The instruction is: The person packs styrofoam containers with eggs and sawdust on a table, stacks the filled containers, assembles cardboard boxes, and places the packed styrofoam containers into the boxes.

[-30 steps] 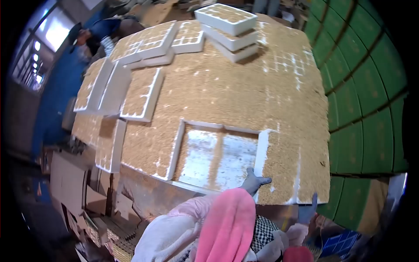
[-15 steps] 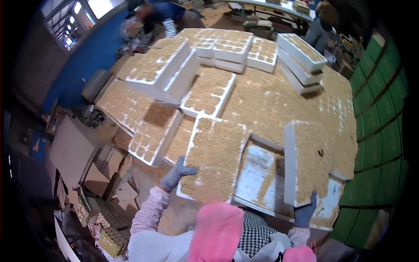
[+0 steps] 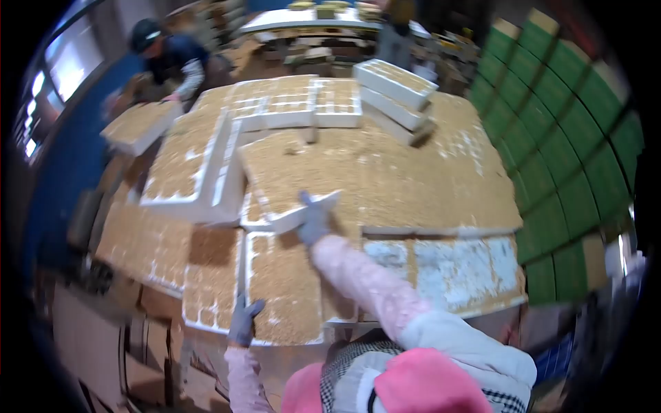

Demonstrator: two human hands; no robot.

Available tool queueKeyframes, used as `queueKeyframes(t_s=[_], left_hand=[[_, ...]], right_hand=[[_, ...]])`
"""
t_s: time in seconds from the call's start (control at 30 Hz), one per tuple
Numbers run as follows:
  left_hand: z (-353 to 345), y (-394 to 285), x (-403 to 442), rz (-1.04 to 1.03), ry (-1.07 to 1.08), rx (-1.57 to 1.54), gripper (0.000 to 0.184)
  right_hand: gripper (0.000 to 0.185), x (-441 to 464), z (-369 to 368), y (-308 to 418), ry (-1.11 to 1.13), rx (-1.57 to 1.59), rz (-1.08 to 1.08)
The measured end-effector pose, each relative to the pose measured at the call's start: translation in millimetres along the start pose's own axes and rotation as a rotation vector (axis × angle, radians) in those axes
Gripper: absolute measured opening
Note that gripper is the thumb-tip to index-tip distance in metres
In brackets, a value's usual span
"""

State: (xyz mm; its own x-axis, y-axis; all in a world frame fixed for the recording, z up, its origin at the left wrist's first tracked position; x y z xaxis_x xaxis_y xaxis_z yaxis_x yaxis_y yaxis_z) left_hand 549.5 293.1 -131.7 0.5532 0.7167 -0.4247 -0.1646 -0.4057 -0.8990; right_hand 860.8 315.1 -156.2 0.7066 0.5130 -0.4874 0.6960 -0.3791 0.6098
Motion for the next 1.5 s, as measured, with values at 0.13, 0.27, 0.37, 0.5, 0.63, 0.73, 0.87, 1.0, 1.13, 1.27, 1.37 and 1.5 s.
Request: queueKeyframes(t_s=[0.13,0.27,0.37,0.5,0.63,0.73,0.87,1.0,1.13,1.27,1.37,1.5], left_hand=[[9,21,3,-0.008,-0.037,-0.174,0.064],[60,38,24,0.004,-0.176,0.464,0.046],[-14,-71,-41,-0.37,-0.532,0.752,0.031],[-130,-83,-24,-0.305,-0.159,0.42,0.026],[-354,-11,8,0.184,0.404,0.121,0.04],[-478,77,44,0.496,0.465,-0.173,0.043],[-557,187,142,0.572,0.43,-0.545,0.028],[-571,180,145,0.625,0.102,-0.804,0.036],[-593,148,121,0.628,0.094,-0.969,0.046],[-608,124,116,0.561,0.109,-0.735,0.045],[-599,130,127,0.364,-0.072,-0.746,0.033],[-591,132,114,0.491,-0.107,-0.731,0.032]], right_hand=[[0.041,6,-11,-43,-0.066,-0.248,-0.006],[0.034,-55,-45,11,0.983,-0.441,0.197],[0.037,-111,31,128,0.736,-0.555,-0.126],[0.032,-40,272,293,0.242,-1.148,0.531],[0.049,0,555,433,-0.419,-1.462,0.641],[0.058,8,597,503,-0.551,-1.609,0.599],[0.052,63,608,490,-0.199,0.423,0.208],[0.056,51,585,496,-0.183,0.268,0.236],[0.059,52,597,482,-0.179,0.404,0.071],[0.056,52,585,490,-0.179,0.24,0.101],[0.05,45,579,498,-0.196,0.268,0.142],[0.052,19,581,514,-0.233,0.044,0.222]])
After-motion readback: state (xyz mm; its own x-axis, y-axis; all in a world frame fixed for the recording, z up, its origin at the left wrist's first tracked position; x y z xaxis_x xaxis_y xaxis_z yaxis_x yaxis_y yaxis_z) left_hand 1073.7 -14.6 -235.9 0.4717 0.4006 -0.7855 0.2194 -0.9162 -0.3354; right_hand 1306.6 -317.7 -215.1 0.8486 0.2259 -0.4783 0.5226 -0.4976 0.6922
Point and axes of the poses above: each hand's wrist, its own x-axis towards the middle knuckle, its own z-axis out of the back of the hand, y = z × x, the point moved 10 cm from there along x, towards the middle knuckle, and after that the axes turned 3 degrees about z, right-handed, at the moved point
